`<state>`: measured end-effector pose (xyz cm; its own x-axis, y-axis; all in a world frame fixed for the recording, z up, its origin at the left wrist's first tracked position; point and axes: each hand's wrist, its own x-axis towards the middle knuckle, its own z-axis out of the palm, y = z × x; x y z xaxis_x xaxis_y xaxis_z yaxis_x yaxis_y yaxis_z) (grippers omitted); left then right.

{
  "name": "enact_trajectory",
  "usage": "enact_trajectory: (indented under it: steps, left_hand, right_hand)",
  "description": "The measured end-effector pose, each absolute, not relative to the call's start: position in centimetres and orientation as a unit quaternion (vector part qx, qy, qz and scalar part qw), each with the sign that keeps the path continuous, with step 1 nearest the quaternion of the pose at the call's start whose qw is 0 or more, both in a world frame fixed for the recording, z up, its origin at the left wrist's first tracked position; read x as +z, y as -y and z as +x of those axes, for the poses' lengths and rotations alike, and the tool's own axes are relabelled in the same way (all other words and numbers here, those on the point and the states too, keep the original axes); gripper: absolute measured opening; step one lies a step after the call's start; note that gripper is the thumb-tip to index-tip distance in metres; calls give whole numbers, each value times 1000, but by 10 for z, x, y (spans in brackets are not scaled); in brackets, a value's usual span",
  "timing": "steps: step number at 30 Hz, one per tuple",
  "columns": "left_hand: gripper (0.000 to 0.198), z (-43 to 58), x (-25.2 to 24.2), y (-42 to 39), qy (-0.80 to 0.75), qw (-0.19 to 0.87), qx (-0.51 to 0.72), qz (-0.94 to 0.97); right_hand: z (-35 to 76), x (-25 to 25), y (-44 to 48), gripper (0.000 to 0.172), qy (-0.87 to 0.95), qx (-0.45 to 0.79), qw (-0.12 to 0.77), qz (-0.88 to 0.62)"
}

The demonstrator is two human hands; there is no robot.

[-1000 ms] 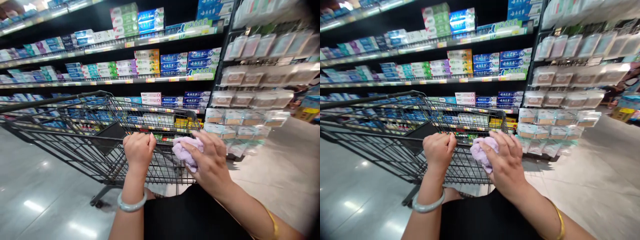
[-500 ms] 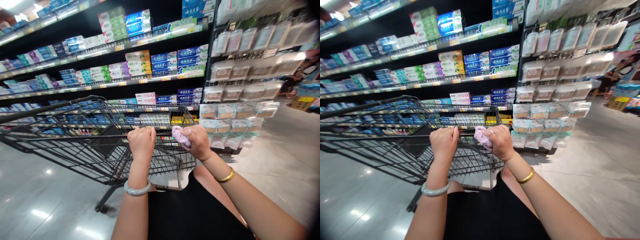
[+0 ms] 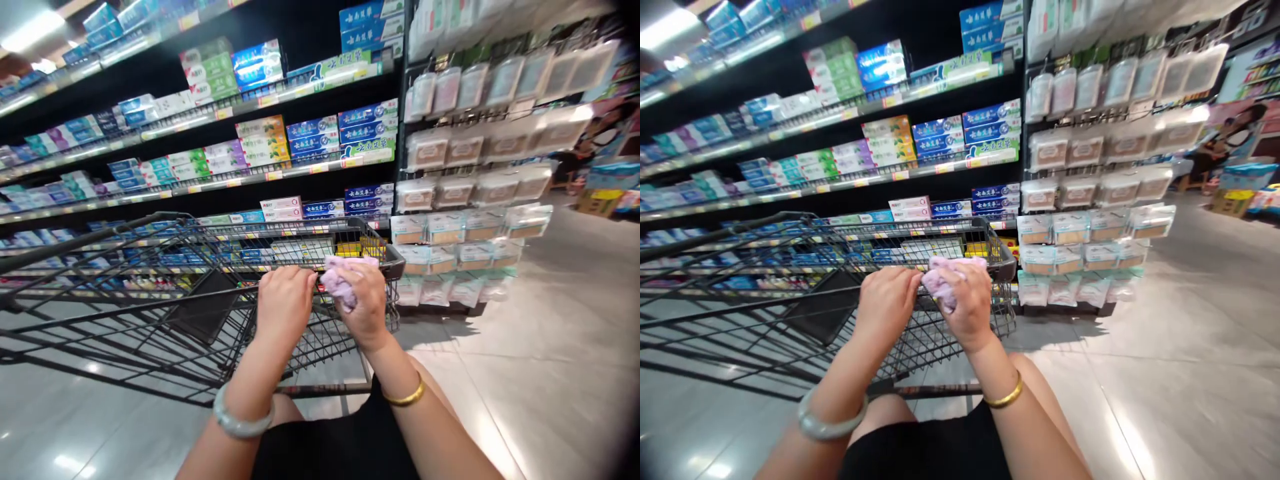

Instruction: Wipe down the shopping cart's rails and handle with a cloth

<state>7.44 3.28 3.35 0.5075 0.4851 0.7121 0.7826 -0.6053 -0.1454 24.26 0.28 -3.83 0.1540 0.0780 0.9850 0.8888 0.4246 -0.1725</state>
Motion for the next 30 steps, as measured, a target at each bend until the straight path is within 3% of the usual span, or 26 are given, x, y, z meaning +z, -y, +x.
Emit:
enact_trajectory:
  steps: [4,10,16,22,28,30]
  left_hand:
    - [34,69,41,-35,374,275,-309,-830]
    - [38,89,27,-45,407,311,-281,-812]
    - [38,103,23,-45,416,333,-289,-795]
    - [37,116,24,-44,429,330,-283,-791]
    - [37,120,26,-44,431,326,-274,-796]
    - [35,122,26,-45,433,328,-275,-793]
  right_hand:
    - [251,-53,-12,41,423,-344,694,-471]
    - [234,-78,-16,36,552,-316,625,-454]
    - [275,-83,-18,37,381,-293,724,-495]
    - [246,-86,-16,44,528,-235,682,-448]
    - [291,-89,-22,38,318,-213,765,-519]
    - [284,-90,-21,39,325,-195,766,-519]
